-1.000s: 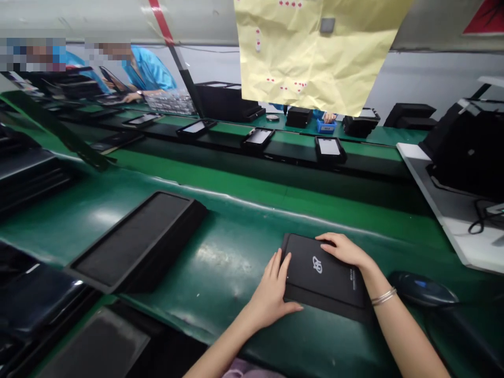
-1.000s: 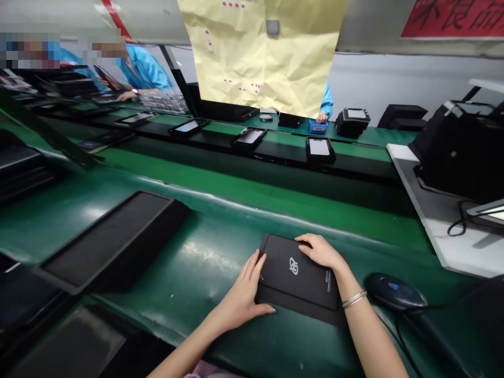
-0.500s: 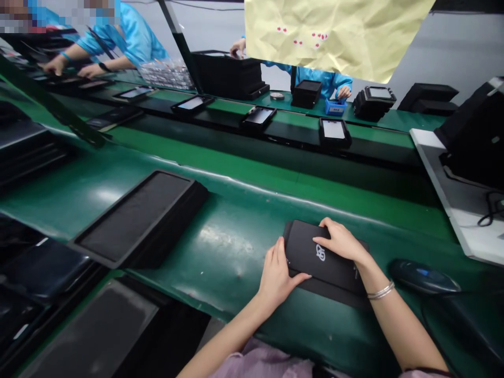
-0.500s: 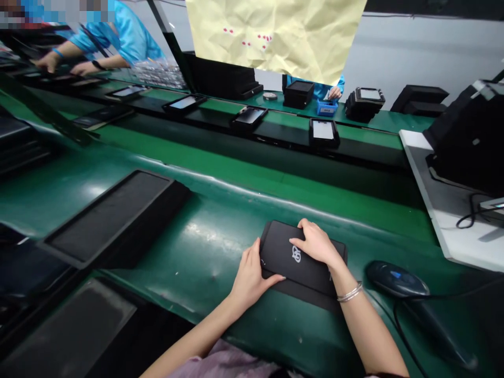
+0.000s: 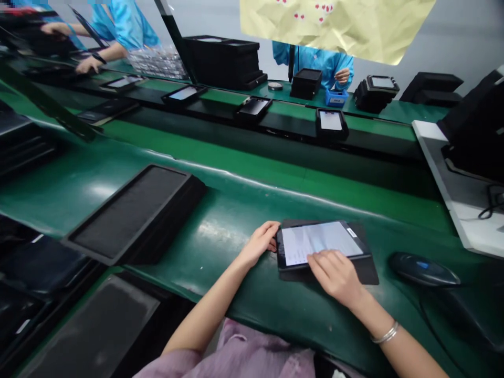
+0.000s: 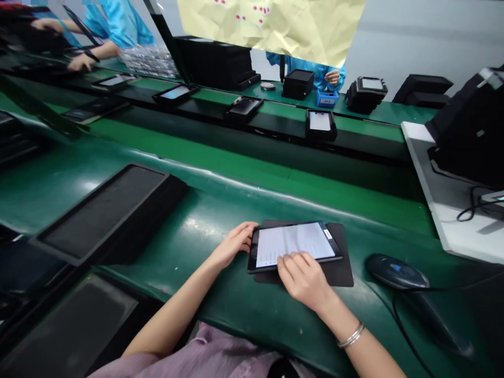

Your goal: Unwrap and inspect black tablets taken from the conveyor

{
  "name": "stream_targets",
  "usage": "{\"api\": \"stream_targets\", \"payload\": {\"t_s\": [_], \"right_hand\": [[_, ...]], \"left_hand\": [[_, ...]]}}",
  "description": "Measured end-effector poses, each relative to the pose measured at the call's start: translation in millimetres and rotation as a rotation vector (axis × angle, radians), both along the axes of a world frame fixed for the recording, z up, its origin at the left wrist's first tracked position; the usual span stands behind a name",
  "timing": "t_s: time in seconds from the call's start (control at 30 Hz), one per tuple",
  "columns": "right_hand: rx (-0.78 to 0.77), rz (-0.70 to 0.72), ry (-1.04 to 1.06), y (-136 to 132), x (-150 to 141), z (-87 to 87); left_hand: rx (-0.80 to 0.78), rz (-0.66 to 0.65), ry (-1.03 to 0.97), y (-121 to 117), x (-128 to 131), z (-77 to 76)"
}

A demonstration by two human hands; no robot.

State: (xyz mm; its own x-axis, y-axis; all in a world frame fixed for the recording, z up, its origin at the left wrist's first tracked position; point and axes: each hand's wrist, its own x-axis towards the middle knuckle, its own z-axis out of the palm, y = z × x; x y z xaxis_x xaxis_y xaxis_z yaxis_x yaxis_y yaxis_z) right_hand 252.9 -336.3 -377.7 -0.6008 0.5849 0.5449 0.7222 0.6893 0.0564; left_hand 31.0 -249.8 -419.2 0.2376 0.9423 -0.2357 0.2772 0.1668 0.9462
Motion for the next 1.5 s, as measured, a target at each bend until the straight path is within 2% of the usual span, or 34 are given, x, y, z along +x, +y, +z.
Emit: {"api": "stream_targets", "payload": {"t_s": [0.1,0.2,0.33,0.47,0.63,1.0,1.33,1.5], "right_hand": [[-0.137,0.041,-0.020,-6,-5,-15.2],[-0.256,0.040,0.009,-2,-4,-16.7],[-0.366,-0.058,0.098,29,-3,-16.6],[-0.487,-0.147,0.164,68,-16,-25.9],[-0.588,-0.212,0.215,86,-28,-37.5],[-0.659,-0.248,0.259,85,-29,-39.3],[-0.652,-0.242,0.319,86,-32,-38.6],[-0.565,-0.244,0.445,77,-19,-29.9]], "left_hand": [[-0.010,-0.030,0.000,11,5,-4.0],[0.001,-0.068,0.000,15,6,-6.4],[0.005,-0.116,0.002,18,2,-3.8],[0.001,-0.167,-0.011,22,1,1.4],[0.000,-0.190,-0.022,22,-1,3.4],[-0.007,-0.280,-0.028,32,-5,6.1],[-0.016,-0.184,-0.072,26,-3,1.1],[-0.013,-0.110,-0.155,20,0,4.3]]}}
